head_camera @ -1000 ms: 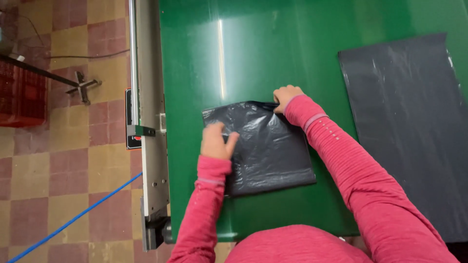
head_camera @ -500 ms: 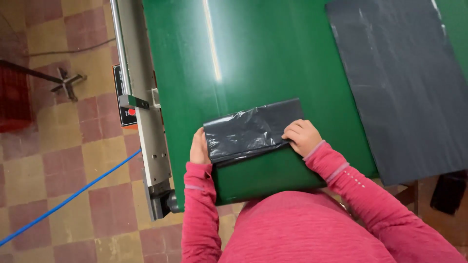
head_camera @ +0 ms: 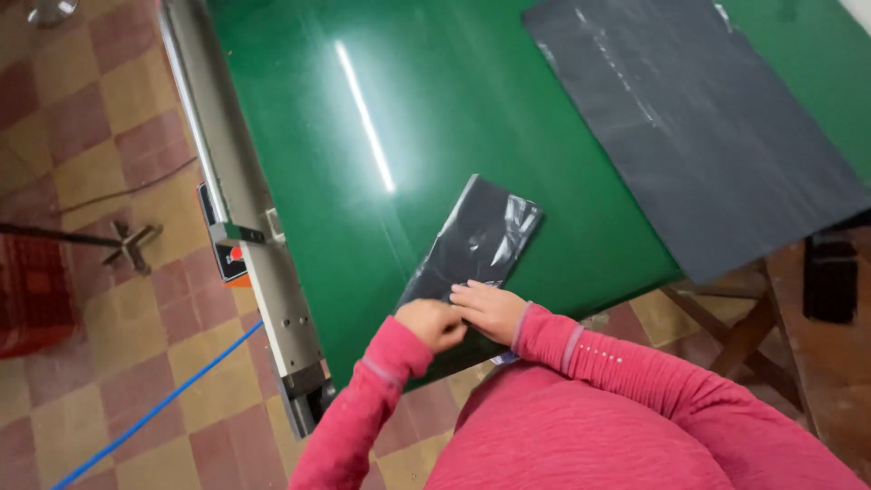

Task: Folding plastic bags coming from a conveyor belt and placing them into a crate.

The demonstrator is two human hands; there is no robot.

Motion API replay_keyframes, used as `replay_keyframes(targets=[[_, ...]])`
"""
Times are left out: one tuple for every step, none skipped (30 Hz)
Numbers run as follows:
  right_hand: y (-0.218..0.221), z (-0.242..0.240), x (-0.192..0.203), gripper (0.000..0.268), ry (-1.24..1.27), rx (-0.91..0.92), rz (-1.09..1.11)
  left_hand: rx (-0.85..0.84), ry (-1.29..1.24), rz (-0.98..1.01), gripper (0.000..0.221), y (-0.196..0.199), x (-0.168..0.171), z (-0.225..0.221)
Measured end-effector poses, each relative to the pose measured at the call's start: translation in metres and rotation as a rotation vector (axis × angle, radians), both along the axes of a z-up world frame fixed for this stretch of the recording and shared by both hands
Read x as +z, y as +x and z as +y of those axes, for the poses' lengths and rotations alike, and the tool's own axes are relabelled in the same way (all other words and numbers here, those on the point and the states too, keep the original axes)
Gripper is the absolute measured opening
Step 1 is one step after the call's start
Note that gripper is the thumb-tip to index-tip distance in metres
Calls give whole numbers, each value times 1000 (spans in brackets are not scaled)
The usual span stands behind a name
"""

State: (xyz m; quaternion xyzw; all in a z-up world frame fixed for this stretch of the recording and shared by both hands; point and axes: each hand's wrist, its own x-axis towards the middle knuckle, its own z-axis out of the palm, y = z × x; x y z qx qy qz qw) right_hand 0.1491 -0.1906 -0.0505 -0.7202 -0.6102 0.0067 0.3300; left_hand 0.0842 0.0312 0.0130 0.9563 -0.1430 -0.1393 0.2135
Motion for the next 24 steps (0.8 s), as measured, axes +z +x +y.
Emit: replay_keyframes(targets=[[-8, -9, -18, 54, 67, -6, 82, -23, -209, 86, 20, 12, 14, -5], [-11, -17, -35, 54, 63, -22, 85, -39, -213, 92, 20, 31, -22, 9], [-12, -25, -52, 47, 71, -168, 331, -30, -343, 2, 19, 51, -58, 22], [-13, -33, -68, 42, 80, -315, 577, -20, -475, -87, 21, 72, -94, 34], [-3, -31, -85, 42, 84, -331, 572, -38, -476, -87, 21, 86, -111, 41], [7, -29, -101, 34, 181, -493, 959, 310, -704, 343, 38, 101, -127, 48], [19, -27, -117, 31, 284, -640, 1346, 672, -898, 779, 56, 116, -142, 56], [38, -26, -110, 31, 294, -646, 1340, 660, -894, 776, 56, 116, -139, 51], [55, -23, -103, 33, 350, -701, 1589, 393, -549, 214, 40, 114, -135, 47], [73, -22, -96, 35, 407, -749, 1840, 109, -188, -331, 24, 112, -131, 43], [78, -21, -96, 35, 418, -754, 1846, 100, -185, -326, 24, 111, -112, 29], [84, -20, -95, 34, 360, -795, 1936, 268, -98, -285, 35, 110, -93, 14], [92, -22, -95, 35, 299, -836, 2022, 435, -12, -247, 48, 111, -75, -3], [98, -20, -91, 35, 309, -840, 2025, 425, -10, -245, 48, 116, -75, -7], [100, -21, -89, 35, 221, -834, 1983, 518, 81, -187, 49, 117, -77, -13], [102, -22, -86, 35, 135, -827, 1939, 610, 173, -129, 49, 117, -78, -19], [93, -32, -62, 35, 145, -846, 1946, 592, 169, -120, 49, 113, -63, -25], [84, -41, -37, 38, 37, -745, 1903, 686, 227, -85, 52, 110, -48, -30], [87, -52, -11, 40, -43, -654, 1839, 764, 278, -71, 55, 122, -31, -36], [69, -84, -9, 40, -11, -681, 1829, 732, 267, -86, 55, 120, -15, -50], [48, -114, -8, 40, 34, -632, 1545, 742, 295, -138, 55, 114, 2, -63], [26, -142, -7, 41, 69, -584, 1259, 752, 321, -190, 58, 109, 17, -74], [26, -177, 15, 41, 66, -593, 1259, 747, 314, -186, 58, 109, 24, -104], [25, -211, 38, 48, 14, -628, 748, 549, 199, -360, 60, 109, 32, -132]])
